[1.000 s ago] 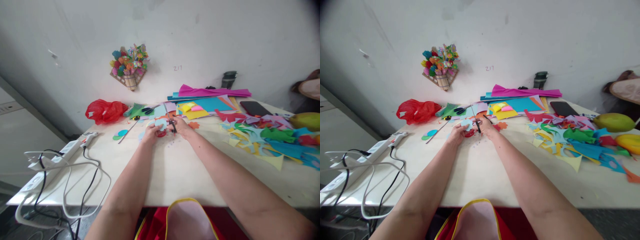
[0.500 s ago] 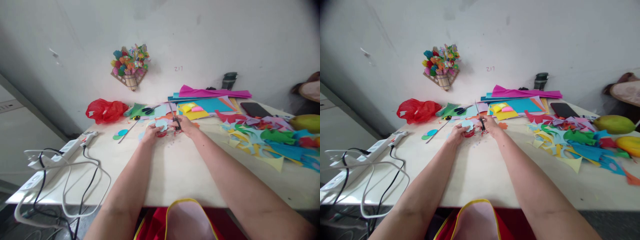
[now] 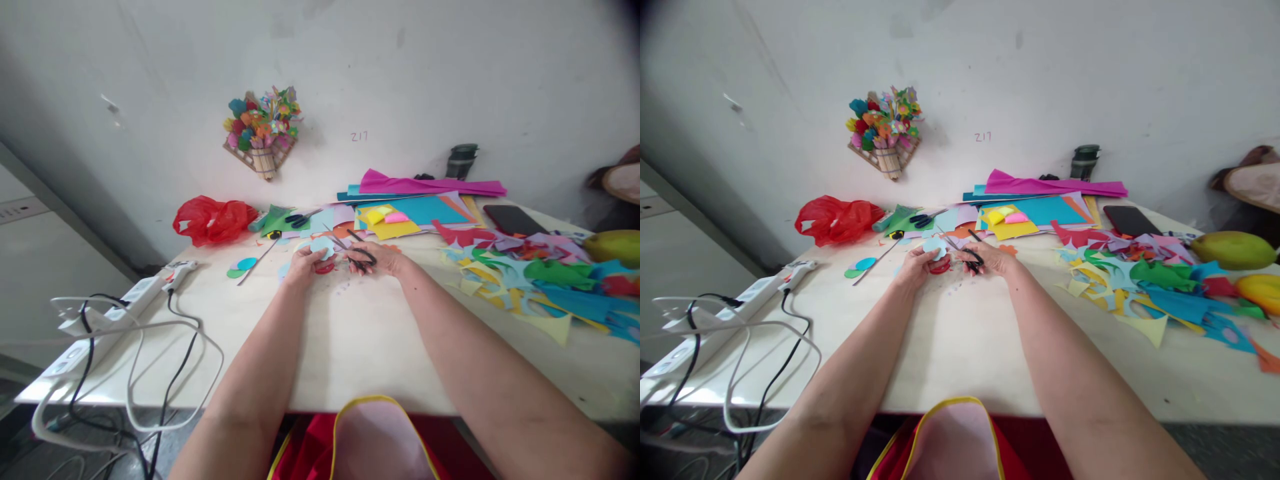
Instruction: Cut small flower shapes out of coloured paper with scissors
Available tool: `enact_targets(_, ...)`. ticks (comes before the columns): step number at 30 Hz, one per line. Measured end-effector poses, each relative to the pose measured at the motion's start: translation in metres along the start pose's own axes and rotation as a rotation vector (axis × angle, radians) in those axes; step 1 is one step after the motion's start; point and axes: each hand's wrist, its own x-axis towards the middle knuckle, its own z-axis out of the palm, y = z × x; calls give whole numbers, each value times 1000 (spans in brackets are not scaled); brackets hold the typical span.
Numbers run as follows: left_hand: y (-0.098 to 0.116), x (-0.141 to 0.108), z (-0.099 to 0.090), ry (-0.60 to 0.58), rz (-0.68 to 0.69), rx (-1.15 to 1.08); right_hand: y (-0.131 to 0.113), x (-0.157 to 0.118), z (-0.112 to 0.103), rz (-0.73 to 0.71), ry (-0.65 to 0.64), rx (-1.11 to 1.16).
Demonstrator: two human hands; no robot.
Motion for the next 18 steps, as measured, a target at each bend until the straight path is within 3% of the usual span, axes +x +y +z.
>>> enact_targets(13,2,-2,5,46,16,-59,11,9,-1,52,-43,-31)
enact_targets(18,2,-1,3,-9,-1,-79,9,8,-1,48,-42,-33)
